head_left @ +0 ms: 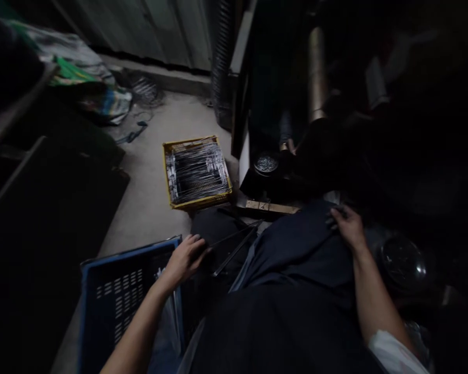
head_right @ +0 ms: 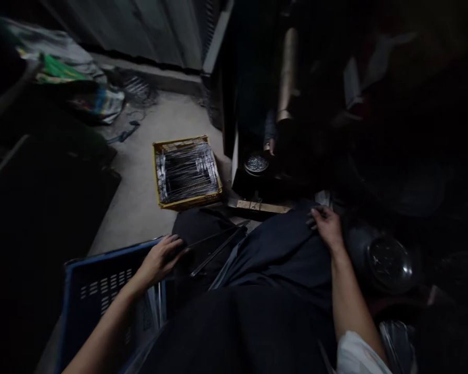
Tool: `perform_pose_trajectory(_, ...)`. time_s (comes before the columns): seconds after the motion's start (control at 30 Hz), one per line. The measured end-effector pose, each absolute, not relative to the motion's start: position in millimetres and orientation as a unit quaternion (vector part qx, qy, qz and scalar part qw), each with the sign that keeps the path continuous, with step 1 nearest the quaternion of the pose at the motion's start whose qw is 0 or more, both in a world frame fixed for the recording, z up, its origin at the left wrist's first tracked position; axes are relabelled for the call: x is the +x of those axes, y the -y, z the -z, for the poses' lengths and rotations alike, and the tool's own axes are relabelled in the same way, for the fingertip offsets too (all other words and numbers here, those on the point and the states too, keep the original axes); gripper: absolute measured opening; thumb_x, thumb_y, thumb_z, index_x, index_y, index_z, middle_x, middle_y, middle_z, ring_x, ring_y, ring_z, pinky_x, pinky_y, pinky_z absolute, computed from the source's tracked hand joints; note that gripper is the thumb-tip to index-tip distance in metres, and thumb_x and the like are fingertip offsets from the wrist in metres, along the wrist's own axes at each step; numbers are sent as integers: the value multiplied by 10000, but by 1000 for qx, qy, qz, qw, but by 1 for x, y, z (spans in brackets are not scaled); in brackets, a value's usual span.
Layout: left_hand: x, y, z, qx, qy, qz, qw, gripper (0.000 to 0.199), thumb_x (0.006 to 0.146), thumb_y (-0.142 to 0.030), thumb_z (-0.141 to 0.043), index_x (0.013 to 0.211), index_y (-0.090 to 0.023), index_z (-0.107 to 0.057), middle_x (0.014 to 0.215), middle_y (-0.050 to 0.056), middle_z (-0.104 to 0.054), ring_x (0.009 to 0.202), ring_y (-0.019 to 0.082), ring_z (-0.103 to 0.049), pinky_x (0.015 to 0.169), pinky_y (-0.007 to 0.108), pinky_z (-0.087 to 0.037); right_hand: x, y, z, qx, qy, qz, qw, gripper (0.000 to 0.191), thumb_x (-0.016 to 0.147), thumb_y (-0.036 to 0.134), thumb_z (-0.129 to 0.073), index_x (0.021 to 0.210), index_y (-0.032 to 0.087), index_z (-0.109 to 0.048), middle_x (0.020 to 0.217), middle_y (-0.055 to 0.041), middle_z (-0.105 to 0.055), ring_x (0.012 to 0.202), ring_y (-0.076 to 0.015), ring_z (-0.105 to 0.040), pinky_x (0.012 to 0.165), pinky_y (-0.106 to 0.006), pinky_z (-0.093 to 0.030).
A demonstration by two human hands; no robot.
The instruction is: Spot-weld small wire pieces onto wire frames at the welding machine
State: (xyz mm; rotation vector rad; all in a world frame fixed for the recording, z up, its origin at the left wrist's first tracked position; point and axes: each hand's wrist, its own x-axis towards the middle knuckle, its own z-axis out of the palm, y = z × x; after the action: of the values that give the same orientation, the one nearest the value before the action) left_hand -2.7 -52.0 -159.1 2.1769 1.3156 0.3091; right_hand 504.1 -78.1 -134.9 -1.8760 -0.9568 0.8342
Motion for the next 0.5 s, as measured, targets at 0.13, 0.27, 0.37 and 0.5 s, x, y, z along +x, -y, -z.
perform_pose_trajectory(0.13,4,5,154,801,-508,-37,313,394,906,-495,-426,1011,-183,-643,896,85,-738,814,261,-689,723,306,-518,503,88,139,-733,375,-322,467,487,718,618,-699,889,173,-599,738,-30,-665,487,-142,-625,356,-194,-478)
perform_pose_trajectory(0.27,41,-72,164,846,-474,106,220,337,914,-329,-402,1115,-153,-607,990,129,-735,890,281,-687,712,291,-475,510,90,138,-717,383,-350,465,413,771,584,-647,899,196,-590,754,-17,-661,525,-162,-651,353,-200,-478)
perform_pose_trajectory(0.37,80,-114,175,873,-422,147,195,265,855,-150,-421,1011,-165,-635,987,113,-738,920,250,-677,738,257,-448,548,90,132,-736,421,-283,448,343,823,534,-609,903,201,-619,765,-21,-674,576,-168,-668,423,-208,-501)
perform_pose_trajectory(0.5,131,-129,182,888,-406,146,160,182,806,-126,-472,859,-147,-645,898,143,-726,879,280,-660,778,295,-443,654,77,122,-818,378,-99,422,309,887,461,-519,962,181,-624,808,-59,-703,635,-182,-680,574,-260,-541)
